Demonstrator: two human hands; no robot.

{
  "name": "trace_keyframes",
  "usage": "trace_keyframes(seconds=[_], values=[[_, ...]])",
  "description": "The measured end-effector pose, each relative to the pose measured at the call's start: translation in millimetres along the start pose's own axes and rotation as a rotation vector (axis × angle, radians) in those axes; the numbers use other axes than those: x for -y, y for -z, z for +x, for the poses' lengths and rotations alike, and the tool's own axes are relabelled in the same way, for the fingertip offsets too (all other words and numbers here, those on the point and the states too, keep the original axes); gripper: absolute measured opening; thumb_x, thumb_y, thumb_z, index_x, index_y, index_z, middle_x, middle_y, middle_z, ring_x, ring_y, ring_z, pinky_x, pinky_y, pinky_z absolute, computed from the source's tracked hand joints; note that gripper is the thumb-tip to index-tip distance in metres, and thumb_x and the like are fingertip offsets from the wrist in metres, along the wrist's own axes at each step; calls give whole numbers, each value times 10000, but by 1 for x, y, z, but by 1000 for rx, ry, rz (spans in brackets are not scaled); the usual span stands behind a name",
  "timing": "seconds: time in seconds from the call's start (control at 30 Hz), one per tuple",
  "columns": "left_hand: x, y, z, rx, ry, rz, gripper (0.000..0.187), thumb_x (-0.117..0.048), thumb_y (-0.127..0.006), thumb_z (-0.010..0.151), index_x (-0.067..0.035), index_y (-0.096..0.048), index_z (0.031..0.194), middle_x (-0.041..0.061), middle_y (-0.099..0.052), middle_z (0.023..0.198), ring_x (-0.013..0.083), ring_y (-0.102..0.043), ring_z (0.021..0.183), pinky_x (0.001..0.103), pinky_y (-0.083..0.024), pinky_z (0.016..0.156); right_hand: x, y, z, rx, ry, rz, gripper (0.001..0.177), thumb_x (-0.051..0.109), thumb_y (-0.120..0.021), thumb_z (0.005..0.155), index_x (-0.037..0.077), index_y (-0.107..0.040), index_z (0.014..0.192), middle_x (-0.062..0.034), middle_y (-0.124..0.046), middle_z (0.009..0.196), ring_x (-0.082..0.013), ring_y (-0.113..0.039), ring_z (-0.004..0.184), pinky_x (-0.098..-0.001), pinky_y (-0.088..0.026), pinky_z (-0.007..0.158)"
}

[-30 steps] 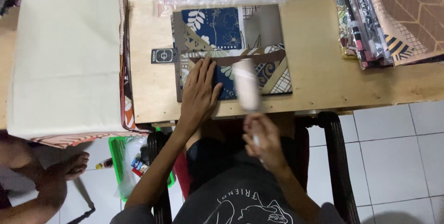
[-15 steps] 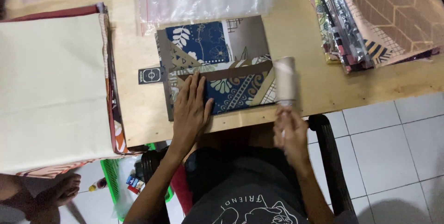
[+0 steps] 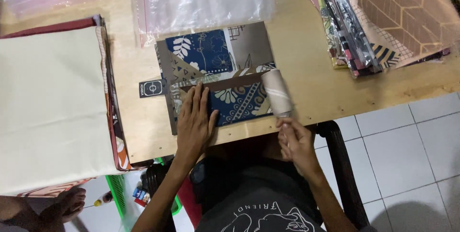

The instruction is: The person uses a lint roller to clean pieces of folded patterned fabric before placing one piece into a clear plastic bag and smoothing it out.

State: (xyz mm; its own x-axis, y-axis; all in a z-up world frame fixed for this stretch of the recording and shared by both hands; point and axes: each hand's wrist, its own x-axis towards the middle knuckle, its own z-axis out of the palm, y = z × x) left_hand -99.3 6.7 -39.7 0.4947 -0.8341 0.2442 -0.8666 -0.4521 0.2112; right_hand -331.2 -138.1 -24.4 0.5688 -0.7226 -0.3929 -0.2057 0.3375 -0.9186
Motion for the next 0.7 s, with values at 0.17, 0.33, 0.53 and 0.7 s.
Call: trace_keyframes(seconds=[0.17,0.33,0.53,0.7], values=[[0,-3,-2,1,0,3,575,-410,-435,1078,-80,-407,1548,156,-337,1636,334,-351,1478,439,-286,1187,-3,8,0,29,39,-35,250,159,-403,1089,5,-601,1086,-32,-397,649,-89,-363,363,-233,-315,303],[4,-4,1,-19,-35,6,577,-393,-448,1071,-61,-409,1541,182,-357,1613,362,-366,1456,457,-281,1182,0,49,12,184,291,-193,263,149,-337,1098,94,-578,1186,-33,-446,668,-91,-429,366,-232,-399,332],[-38,-3,35,-64,-501,-442,585,-397,-536,1011,-105,-452,1512,167,-459,1557,368,-414,1462,516,-309,1207,54,59,50,-16,498,-445,371,-1,-582,994,32,-309,1243,-168,-585,981,-227,-573,774,-390,-504,683],[-68,-40,77,-30,-930,-395,650,-490,-473,1048,-162,-337,1592,89,-326,1669,339,-316,1551,495,-273,1251,64,71,116,38,836,-844,361,236,-793,940,25,-665,1203,-164,-742,883,-334,-742,846,-395,-574,685]])
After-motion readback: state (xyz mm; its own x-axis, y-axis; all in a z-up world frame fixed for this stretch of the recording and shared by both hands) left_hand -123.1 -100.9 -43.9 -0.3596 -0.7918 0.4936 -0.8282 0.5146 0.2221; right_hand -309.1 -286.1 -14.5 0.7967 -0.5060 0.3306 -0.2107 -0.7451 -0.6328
